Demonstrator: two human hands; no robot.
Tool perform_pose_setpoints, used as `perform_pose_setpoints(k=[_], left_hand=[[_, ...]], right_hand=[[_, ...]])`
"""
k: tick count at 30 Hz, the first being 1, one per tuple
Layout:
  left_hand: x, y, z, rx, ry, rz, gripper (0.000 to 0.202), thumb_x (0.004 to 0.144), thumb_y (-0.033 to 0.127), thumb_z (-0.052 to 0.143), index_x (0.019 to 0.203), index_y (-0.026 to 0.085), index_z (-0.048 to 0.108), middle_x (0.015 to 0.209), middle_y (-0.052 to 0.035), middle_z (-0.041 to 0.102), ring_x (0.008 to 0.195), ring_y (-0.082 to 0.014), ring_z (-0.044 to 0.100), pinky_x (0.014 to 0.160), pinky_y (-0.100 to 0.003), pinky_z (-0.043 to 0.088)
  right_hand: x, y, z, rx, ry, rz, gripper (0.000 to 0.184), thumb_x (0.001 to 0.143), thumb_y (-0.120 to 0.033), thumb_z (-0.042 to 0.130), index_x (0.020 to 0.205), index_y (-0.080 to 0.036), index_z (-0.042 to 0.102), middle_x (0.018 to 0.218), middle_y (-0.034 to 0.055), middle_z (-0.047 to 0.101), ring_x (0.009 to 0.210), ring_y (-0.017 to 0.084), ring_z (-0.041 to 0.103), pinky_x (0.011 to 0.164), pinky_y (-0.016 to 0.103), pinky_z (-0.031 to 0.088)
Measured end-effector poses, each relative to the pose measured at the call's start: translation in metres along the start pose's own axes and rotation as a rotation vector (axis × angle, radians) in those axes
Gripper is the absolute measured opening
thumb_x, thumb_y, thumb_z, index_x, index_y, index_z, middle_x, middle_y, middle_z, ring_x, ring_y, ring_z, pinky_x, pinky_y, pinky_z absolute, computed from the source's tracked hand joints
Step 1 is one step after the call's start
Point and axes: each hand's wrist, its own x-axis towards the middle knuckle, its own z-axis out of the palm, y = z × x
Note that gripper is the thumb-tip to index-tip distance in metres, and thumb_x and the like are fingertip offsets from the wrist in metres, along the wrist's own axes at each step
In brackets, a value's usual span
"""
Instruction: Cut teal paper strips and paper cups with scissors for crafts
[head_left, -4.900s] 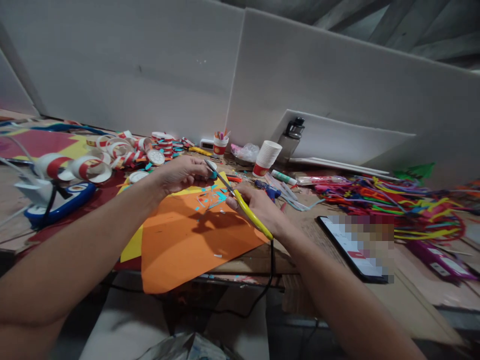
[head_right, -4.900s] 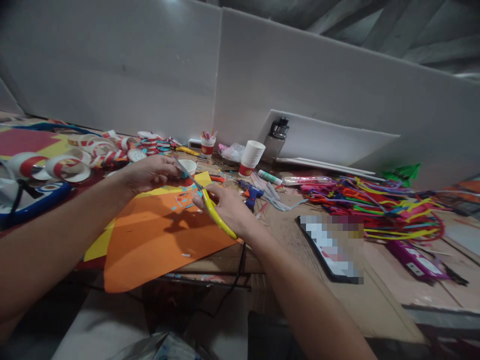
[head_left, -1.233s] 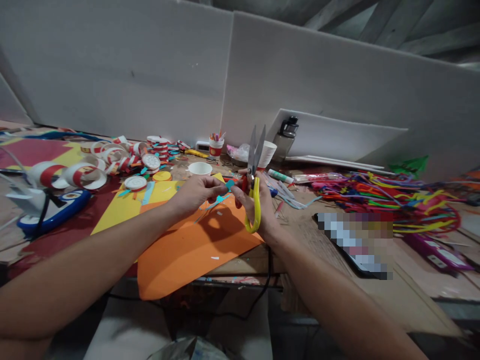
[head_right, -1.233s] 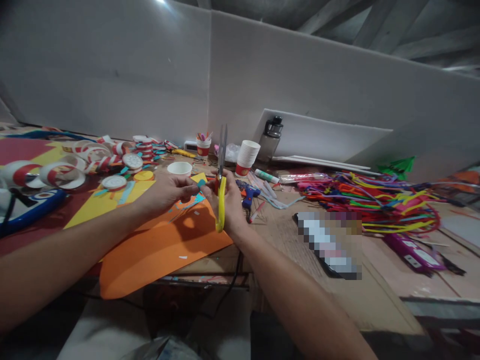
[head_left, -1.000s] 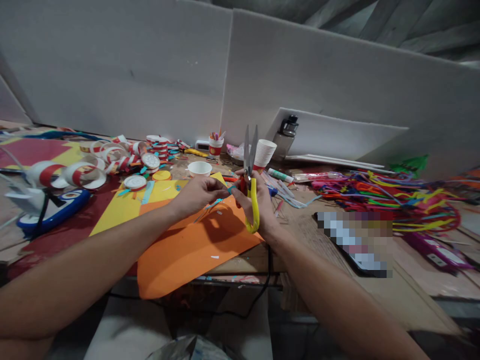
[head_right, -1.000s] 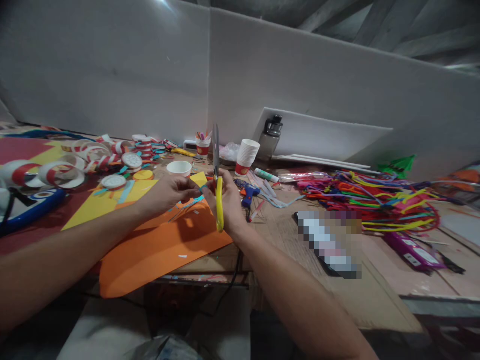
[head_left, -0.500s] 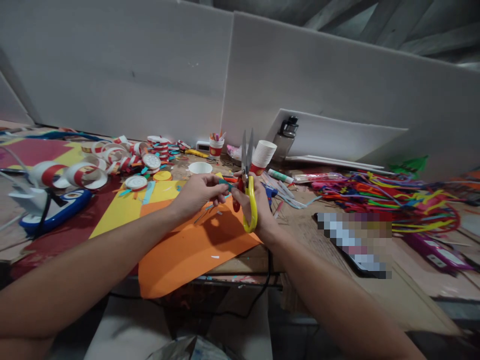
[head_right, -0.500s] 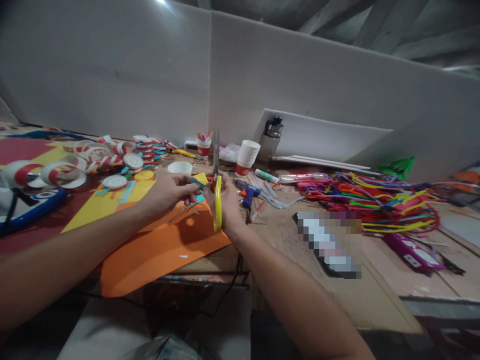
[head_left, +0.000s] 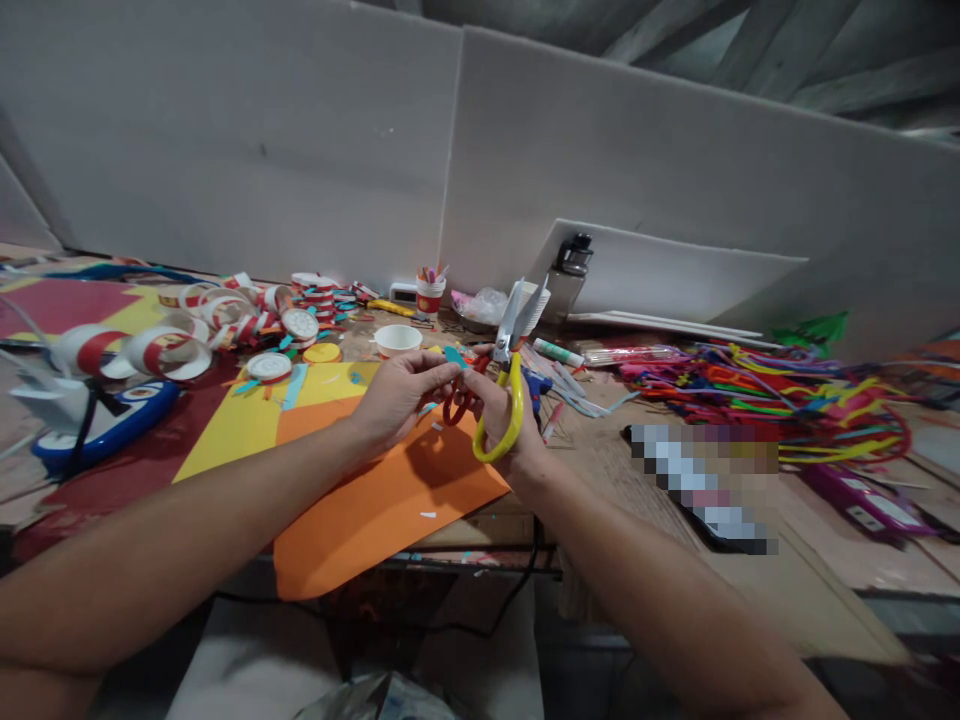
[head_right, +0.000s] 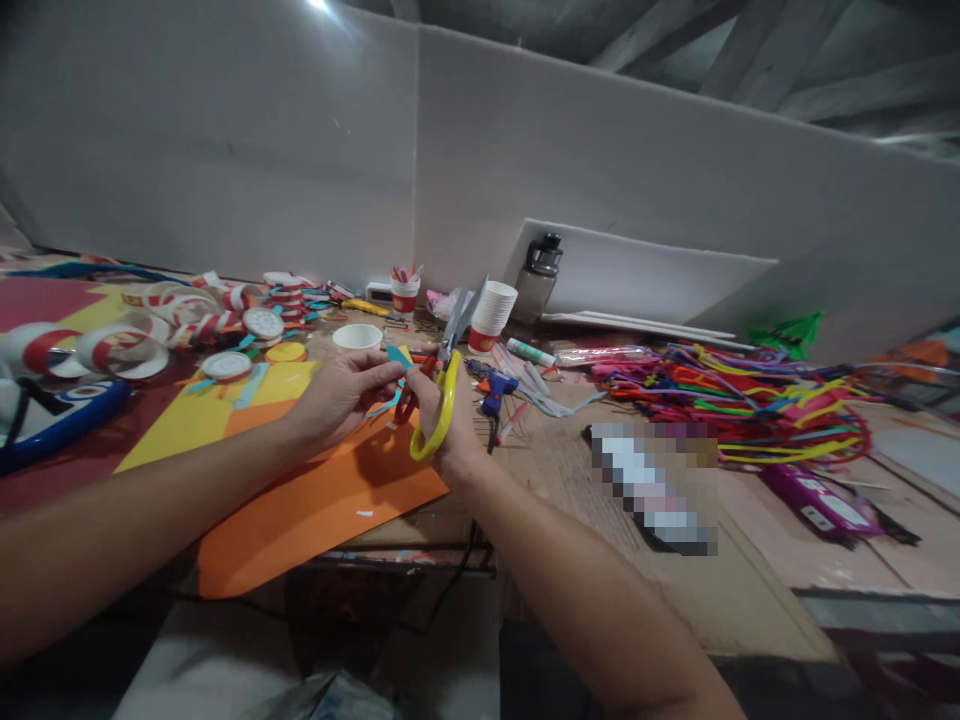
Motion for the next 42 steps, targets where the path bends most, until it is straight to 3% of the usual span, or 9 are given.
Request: perform_pose_setpoints(k=[5,9,13,17,24,42], left_hand=[[0.006,0.011,-0.011,-0.028,-0.03,-0.052,0.02,0.064,0.021,0.08,0.068,0.011,0.063,0.061,0.0024,0.057,0.054,-0.0046,0.05,0.056,-0.018,0.042],[0.009,0.024,-0.021,0.022,-0.002,-0.101,0.018,0.063,0.019,0.079,0.067,0.012,0.063,0.062,0.0016,0.059,0.057,-0.0065,0.054,0.055,-0.018,0.045],[0.01,0.034,-0.023,0.059,0.05,-0.134,0.017,0.064,0.018,0.077,0.073,0.012,0.064,0.069,-0.0014,0.065,0.063,-0.0097,0.06,0.055,-0.02,0.048],[0.013,0.037,-0.027,0.032,0.047,-0.112,0.014,0.066,0.014,0.074,0.074,0.012,0.063,0.065,0.0003,0.063,0.057,-0.0091,0.06,0.055,-0.021,0.049],[0.017,0.034,-0.037,0.039,-0.012,-0.087,0.009,0.069,0.014,0.069,0.076,0.012,0.065,0.066,-0.0012,0.064,0.06,-0.0096,0.061,0.061,-0.022,0.05],[0.016,0.038,-0.031,0.039,-0.002,-0.102,0.009,0.065,0.013,0.07,0.073,0.012,0.066,0.065,-0.0005,0.063,0.059,-0.0085,0.059,0.066,-0.023,0.052]], right_hand=[[0.003,0.0,-0.003,-0.163,-0.065,0.012,0.031,0.076,-0.039,0.065,0.097,-0.022,0.049,0.062,-0.0066,0.049,0.045,0.01,0.047,0.04,0.023,0.04],[0.005,-0.001,-0.015,-0.432,-0.214,0.067,0.034,0.082,-0.053,0.059,0.089,-0.021,0.048,0.062,-0.0058,0.046,0.042,0.008,0.04,0.038,0.022,0.033],[0.005,-0.007,-0.023,-0.641,-0.315,0.024,0.035,0.086,-0.054,0.055,0.08,-0.021,0.046,0.065,-0.0029,0.05,0.049,0.009,0.044,0.043,0.021,0.034],[0.003,-0.015,-0.022,-0.76,-0.382,-0.024,0.034,0.087,-0.052,0.056,0.076,-0.021,0.047,0.064,-0.0016,0.05,0.055,0.011,0.045,0.048,0.022,0.035],[-0.001,-0.017,-0.02,-0.771,-0.424,-0.011,0.033,0.086,-0.049,0.058,0.073,-0.021,0.047,0.063,-0.0012,0.049,0.06,0.013,0.048,0.052,0.024,0.038],[-0.005,-0.021,-0.019,-0.877,-0.425,-0.106,0.03,0.088,-0.045,0.055,0.073,-0.02,0.045,0.069,-0.0033,0.046,0.061,0.011,0.039,0.057,0.025,0.031]])
